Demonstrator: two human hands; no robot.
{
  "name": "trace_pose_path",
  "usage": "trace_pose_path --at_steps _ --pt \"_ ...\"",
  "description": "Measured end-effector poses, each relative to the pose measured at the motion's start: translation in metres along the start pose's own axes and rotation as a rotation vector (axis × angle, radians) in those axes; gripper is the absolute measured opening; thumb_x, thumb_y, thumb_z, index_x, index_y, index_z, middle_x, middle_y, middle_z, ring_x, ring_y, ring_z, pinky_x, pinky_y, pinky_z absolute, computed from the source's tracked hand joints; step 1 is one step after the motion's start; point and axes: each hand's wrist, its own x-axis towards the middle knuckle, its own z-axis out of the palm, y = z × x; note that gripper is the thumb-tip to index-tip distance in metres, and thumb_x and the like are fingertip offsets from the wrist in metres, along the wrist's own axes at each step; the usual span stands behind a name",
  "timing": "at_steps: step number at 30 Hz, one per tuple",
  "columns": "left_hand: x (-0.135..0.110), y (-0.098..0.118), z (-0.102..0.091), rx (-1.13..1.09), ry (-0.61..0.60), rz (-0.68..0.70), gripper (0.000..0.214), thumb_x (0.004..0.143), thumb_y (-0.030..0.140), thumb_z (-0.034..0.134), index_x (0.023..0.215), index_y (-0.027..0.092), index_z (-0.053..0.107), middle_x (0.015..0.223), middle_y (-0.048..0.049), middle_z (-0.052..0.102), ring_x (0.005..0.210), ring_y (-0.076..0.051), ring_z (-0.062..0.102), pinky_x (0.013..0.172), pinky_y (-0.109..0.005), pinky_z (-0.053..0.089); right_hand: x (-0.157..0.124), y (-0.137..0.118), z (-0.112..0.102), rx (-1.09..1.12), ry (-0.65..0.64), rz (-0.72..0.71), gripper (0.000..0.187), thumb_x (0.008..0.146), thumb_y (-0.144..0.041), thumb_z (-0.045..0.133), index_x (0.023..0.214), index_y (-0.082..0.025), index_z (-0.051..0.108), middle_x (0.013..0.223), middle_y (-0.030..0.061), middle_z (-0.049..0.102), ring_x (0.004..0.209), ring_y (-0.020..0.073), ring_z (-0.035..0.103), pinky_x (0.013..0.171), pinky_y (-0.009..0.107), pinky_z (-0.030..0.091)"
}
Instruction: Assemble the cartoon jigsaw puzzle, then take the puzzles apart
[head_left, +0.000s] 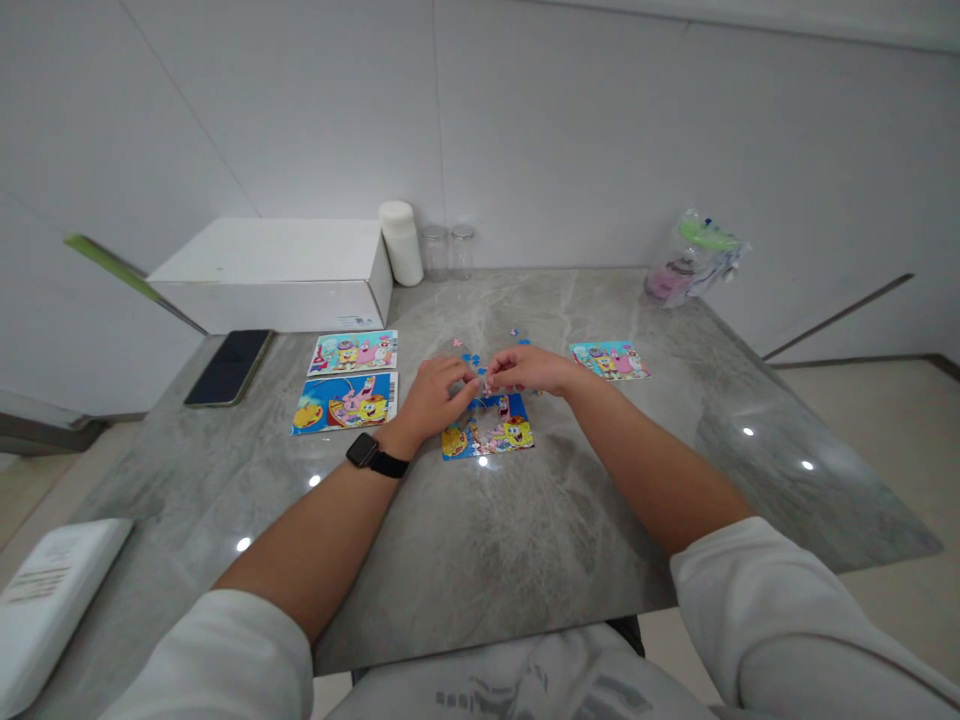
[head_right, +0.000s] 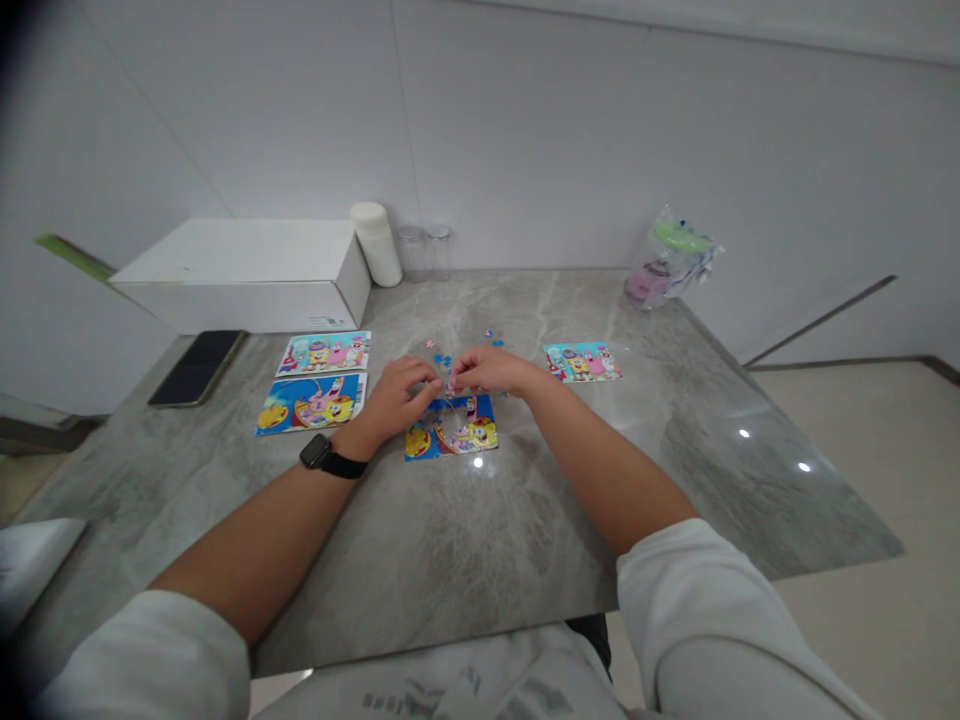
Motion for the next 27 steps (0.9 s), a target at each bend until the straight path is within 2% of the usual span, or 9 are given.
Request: trace_pose_path --at_steps 6,11,17,27 --pt "0.0 -0.002 0.004 -0.063 -0.002 0.042 0.024 0.101 0.038 0.058 0.087 0.022 0.07 0.094 -0.0048 0.074 0.095 -0.022 0.067 0.091 -0.039 0.048 -0.004 0.0 0.013 0.096 -0.013 -0.051 0.006 0.077 -0.022 0.076 0.08 -0.017 0.073 0.079 0.0 0.075 0.076 0.0131 0.066 0.072 0.023 0.05" --pt "0.001 -0.004 0.005 -0.097 -0.011 0.022 0.023 0.099 0.038 0.059 0.085 0.022 0.069 0.092 -0.0052 0.074 0.093 -0.023 0.068 0.091 -0.039 0.05 -0.001 0.01 0.019 0.136 0.017 -0.07 0.009 0.079 -0.023 0.077 0.08 -0.017 0.071 0.079 -0.0005 0.074 0.075 0.0131 0.066 0.07 0.023 0.051" --pt "0.002 -0.004 0.005 -0.141 0.003 0.012 0.029 0.101 0.041 0.057 0.082 0.022 0.068 0.087 -0.0051 0.073 0.089 -0.022 0.068 0.09 -0.039 0.051 0.004 0.02 0.018 0.149 0.004 -0.177 0.017 0.076 -0.026 0.082 0.086 -0.018 0.071 0.079 -0.0019 0.073 0.074 0.0125 0.064 0.068 0.022 0.051" --pt "0.001 -0.005 0.006 -0.118 -0.045 0.027 0.031 0.103 0.042 0.054 0.086 0.022 0.071 0.09 -0.0056 0.074 0.092 -0.023 0.068 0.093 -0.041 0.051 0.003 0.023 0.012 0.111 -0.031 -0.159 0.018 0.075 -0.027 0.081 0.086 -0.017 0.072 0.079 -0.0011 0.075 0.072 0.013 0.065 0.07 0.025 0.053"
